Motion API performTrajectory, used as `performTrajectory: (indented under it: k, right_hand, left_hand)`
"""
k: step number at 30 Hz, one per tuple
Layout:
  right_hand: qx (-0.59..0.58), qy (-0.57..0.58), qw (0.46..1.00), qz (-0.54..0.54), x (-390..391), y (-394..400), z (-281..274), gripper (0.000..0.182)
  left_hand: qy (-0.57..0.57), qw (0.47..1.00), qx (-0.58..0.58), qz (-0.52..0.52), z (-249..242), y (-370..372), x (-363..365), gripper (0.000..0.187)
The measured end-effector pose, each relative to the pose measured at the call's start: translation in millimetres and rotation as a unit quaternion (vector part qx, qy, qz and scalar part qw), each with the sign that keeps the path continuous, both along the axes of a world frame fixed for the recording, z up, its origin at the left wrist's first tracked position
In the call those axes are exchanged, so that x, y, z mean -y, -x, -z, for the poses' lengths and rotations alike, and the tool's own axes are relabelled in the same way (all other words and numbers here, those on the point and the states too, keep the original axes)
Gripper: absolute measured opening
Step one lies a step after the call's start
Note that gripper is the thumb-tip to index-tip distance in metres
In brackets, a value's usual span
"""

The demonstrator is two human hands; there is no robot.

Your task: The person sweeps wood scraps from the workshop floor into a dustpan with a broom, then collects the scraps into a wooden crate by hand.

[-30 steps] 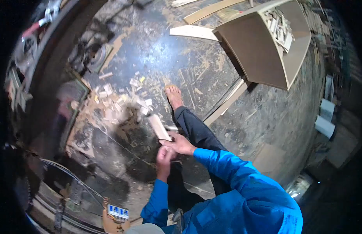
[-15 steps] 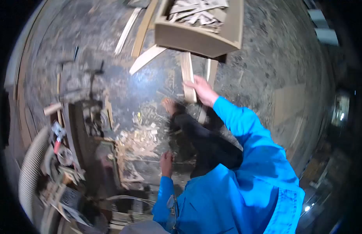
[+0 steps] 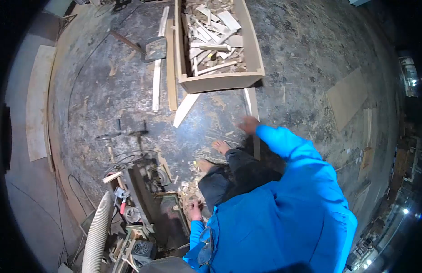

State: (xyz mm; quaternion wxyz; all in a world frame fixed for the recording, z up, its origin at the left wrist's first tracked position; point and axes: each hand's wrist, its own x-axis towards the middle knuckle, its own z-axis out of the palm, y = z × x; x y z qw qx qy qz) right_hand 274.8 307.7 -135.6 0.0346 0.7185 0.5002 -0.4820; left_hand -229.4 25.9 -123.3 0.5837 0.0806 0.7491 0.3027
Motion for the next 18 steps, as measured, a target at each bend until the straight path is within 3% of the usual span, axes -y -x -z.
performTrajectory:
  k: [1, 3, 5, 8, 10, 12, 16, 17, 18]
  right_hand:
    - [-0.076, -0.039, 0.996, 0.022, 37, -5, -8, 0.086]
    - [0.037, 0.022, 0.997, -0.071, 95, -19, -11, 0.081]
    - [0.085, 0.079, 0.990, -0.080, 129, -21, -70, 0.078]
    - [0.138, 0.116, 0.983, 0.030, 172, -26, -93, 0.079]
    - [0.174, 0.139, 0.973, 0.065, 197, -28, -103, 0.079]
    - [0.169, 0.244, 0.953, 0.068, 214, -20, -76, 0.075]
    - [0.140, 0.138, 0.980, 0.040, 205, 50, -84, 0.065]
    - [0.048, 0.110, 0.989, 0.084, 211, 57, -60, 0.060]
    - [-0.046, 0.081, 0.987, 0.131, 205, 67, -55, 0.056]
  left_hand:
    - [0.010, 1.000, 0.009, 0.007, -6, 5, 0, 0.024]
    - [0.044, 0.998, 0.007, 0.039, -2, 17, 4, 0.019]
    - [0.080, 0.972, -0.055, 0.215, -7, 33, -2, 0.032]
    - [0.021, 0.910, -0.181, 0.373, 49, 76, -4, 0.046]
    - [0.007, 0.917, -0.173, 0.359, 54, 95, -30, 0.050]
    - [0.002, 0.952, -0.111, 0.286, 46, 106, -64, 0.046]
    - [0.044, 0.982, -0.008, 0.186, 23, 126, -125, 0.038]
    - [0.040, 0.983, -0.019, 0.176, 15, 127, -140, 0.028]
    - [0.054, 0.969, -0.068, 0.231, 21, 135, -152, 0.024]
